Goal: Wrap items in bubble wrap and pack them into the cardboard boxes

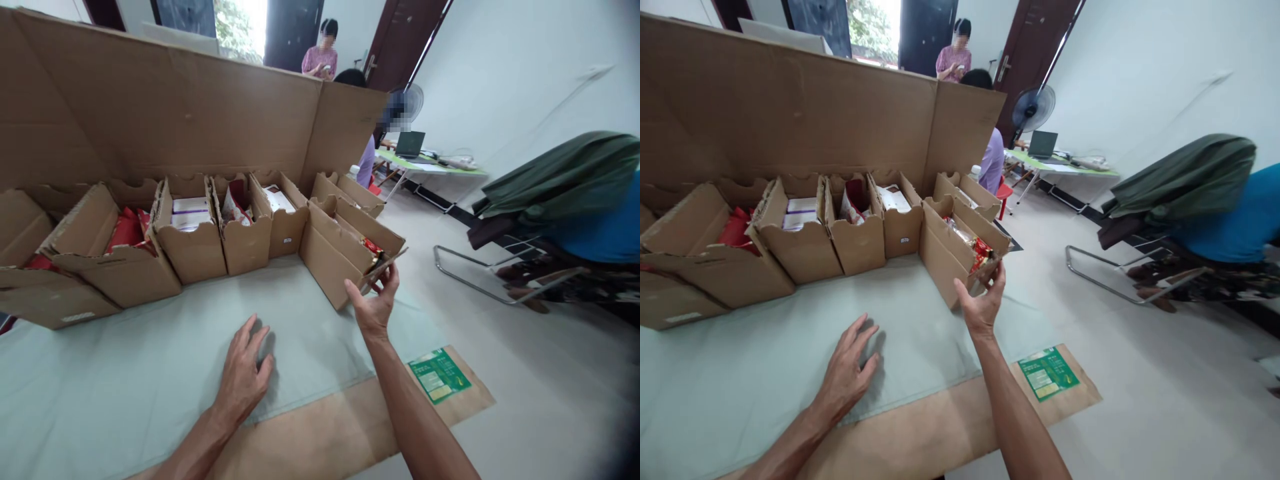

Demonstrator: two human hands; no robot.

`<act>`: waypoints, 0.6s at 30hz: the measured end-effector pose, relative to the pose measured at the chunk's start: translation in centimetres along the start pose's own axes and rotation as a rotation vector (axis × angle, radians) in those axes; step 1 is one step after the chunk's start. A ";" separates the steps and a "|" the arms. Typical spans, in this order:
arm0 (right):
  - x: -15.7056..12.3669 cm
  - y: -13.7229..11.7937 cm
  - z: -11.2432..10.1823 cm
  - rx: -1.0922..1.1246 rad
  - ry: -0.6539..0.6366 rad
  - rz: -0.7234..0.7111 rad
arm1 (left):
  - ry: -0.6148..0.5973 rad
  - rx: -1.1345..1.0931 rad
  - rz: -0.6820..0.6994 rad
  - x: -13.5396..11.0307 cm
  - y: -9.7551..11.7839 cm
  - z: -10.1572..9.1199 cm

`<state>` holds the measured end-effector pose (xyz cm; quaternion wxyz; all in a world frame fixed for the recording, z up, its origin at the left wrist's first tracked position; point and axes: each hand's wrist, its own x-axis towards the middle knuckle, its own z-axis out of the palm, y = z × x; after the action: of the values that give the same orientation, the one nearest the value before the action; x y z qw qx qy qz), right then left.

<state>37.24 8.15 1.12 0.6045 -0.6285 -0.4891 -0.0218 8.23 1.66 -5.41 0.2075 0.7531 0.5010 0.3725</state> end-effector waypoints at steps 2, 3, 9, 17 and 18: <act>-0.4 0.4 -0.5 0.004 0.020 0.009 | 0.006 -0.005 0.002 -0.2 0.0 0.1; -0.6 0.6 -0.7 0.008 0.026 0.012 | 0.017 0.003 0.009 -0.3 0.0 0.0; -1.1 1.0 0.0 0.048 0.038 0.010 | 0.145 0.099 0.164 2.9 3.5 -2.7; -2.1 2.2 0.9 0.037 0.066 -0.021 | -0.009 0.373 0.083 23.1 12.6 -4.2; -2.2 2.3 0.9 0.028 0.063 -0.024 | -0.073 0.451 0.015 24.9 13.1 -3.7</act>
<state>37.03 8.07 -2.19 0.6280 -0.6129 -0.4777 -0.0420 18.72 18.70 14.75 0.0492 0.7971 0.5581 0.2252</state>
